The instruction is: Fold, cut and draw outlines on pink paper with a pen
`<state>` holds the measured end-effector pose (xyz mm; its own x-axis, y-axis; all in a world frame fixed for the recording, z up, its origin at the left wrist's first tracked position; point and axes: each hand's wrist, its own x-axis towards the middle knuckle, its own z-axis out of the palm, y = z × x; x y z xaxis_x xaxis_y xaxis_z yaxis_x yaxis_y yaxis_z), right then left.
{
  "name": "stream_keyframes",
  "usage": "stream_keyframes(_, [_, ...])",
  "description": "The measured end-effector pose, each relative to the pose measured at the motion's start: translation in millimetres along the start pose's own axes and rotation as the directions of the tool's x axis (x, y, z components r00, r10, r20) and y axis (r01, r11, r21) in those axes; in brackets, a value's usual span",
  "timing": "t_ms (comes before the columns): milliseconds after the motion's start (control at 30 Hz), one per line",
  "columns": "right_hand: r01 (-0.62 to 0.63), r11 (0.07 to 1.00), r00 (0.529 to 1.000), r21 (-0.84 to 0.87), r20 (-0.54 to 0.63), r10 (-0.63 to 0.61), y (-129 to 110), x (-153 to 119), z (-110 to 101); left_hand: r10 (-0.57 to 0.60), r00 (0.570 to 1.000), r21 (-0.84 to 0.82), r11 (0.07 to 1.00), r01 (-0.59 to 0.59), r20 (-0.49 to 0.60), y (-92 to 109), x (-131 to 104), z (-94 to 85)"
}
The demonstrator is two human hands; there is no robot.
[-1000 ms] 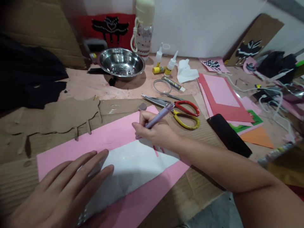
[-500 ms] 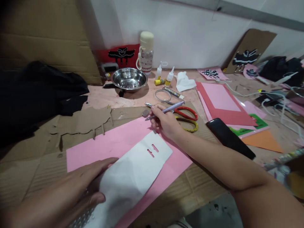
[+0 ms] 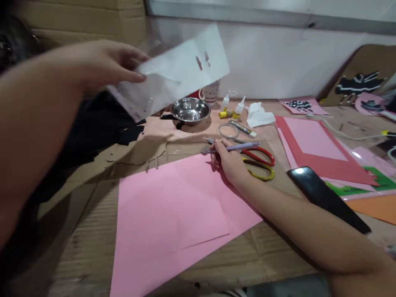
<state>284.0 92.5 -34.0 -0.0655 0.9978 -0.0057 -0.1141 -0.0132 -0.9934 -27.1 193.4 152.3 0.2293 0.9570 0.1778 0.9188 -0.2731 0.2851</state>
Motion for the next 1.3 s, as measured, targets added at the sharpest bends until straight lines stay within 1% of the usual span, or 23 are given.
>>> stream_keyframes(100, [0.005,1.0,0.999,0.006,0.031,-0.005,3,1,-1,0.046,0.999,0.008,0.999,-0.046,0.009,13,34,39.0])
stream_keyframes(200, [0.013,1.0,0.998,-0.013,0.06,-0.012,4,1,-3,0.127,0.99,0.025,0.992,-0.126,-0.053,11,48,75.5])
stream_keyframes(267, [0.02,0.999,0.997,-0.039,0.071,-0.017,4,2,-3,0.112,0.99,0.041,0.993,-0.109,-0.085,3,54,91.1])
stream_keyframes(367, [0.031,0.996,0.996,-0.082,0.081,-0.025,4,3,-4,0.061,0.991,0.065,0.996,-0.054,-0.117,-8,57,98.0])
stream_keyframes(467, [0.055,0.99,0.995,-0.127,0.095,-0.043,2,1,-4,0.05,0.991,0.049,0.998,-0.044,-0.128,-2,35,91.3])
stream_keyframes(500, [0.064,0.988,0.994,-0.142,0.103,-0.049,0,-1,-5,0.076,0.989,0.012,0.997,-0.075,-0.124,5,19,88.7])
stream_keyframes(533, [0.064,0.987,0.993,-0.15,0.11,-0.048,-1,-5,-5,0.146,0.984,-0.025,0.988,-0.15,-0.105,14,-2,86.8])
stream_keyframes(600, [0.161,0.956,0.971,-0.244,0.21,-0.11,-6,-15,-5,0.25,0.968,-0.083,0.965,-0.251,-0.016,32,-51,86.2])
stream_keyframes(633, [0.253,0.918,0.941,-0.306,0.299,-0.159,-9,-22,-5,0.284,0.958,-0.118,0.953,-0.278,0.039,38,-77,87.6])
stream_keyframes(667, [0.378,0.852,0.883,-0.363,0.418,-0.214,-13,-30,-4,0.285,0.955,-0.159,0.949,-0.271,0.077,43,-102,90.0])
stream_keyframes(700, [0.493,0.781,0.808,-0.384,0.535,-0.247,-16,-38,-2,0.275,0.954,-0.195,0.949,-0.249,0.123,45,-125,93.3])
stream_keyframes(767, [0.708,0.625,0.603,-0.329,0.742,-0.292,-22,-53,2,0.216,0.953,-0.271,0.95,-0.155,0.212,41,-160,102.5])
stream_keyframes(800, [0.781,0.559,0.507,-0.28,0.807,-0.304,-24,-61,5,0.176,0.941,-0.328,0.942,-0.076,0.289,37,-173,108.0])
stream_keyframes(833, [0.855,0.463,0.403,-0.234,0.862,-0.306,-25,-68,7,0.126,0.904,-0.433,0.899,0.071,0.409,32,-182,113.7])
stream_keyframes(867, [0.906,0.366,0.33,-0.215,0.899,-0.289,-26,-74,9,0.074,0.816,-0.548,0.775,0.314,0.573,28,-189,119.0])
stream_keyframes(900, [0.939,0.268,0.285,-0.215,0.923,-0.26,-25,-79,11,0.083,0.742,-0.576,0.69,0.439,0.665,26,-194,123.4])
stream_keyframes(933, [0.954,0.186,0.274,-0.234,0.934,-0.23,-23,-83,13,0.098,0.682,-0.581,0.619,0.529,0.725,25,-199,126.5])
stream_keyframes(967, [0.953,0.134,0.294,-0.272,0.935,-0.197,-21,-87,14,0.113,0.637,-0.568,0.588,0.576,0.763,26,-202,127.7])
stream_keyframes(1067, [0.926,0.048,0.378,-0.375,0.919,-0.113,-13,-91,17,0.111,0.614,-0.476,0.743,0.471,0.781,39,-211,120.3])
stream_keyframes(1133, [0.903,0.063,0.428,-0.425,0.901,-0.074,-10,-90,17,0.1,0.603,-0.354,0.879,0.32,0.792,52,-217,109.6])
stream_keyframes(1200, [0.87,0.131,0.485,-0.475,0.872,-0.06,-12,-85,15,0.094,0.556,-0.241,0.95,0.197,0.826,64,-221,100.5])
stream_keyframes(1233, [0.833,0.184,0.54,-0.522,0.839,-0.061,-15,-82,12,0.106,0.53,-0.212,0.967,0.143,0.841,68,-222,98.4])
stream_keyframes(1300, [0.69,0.297,0.701,-0.66,0.712,-0.047,-25,-73,2,0.158,0.501,-0.206,0.978,0.041,0.851,72,-225,100.2])
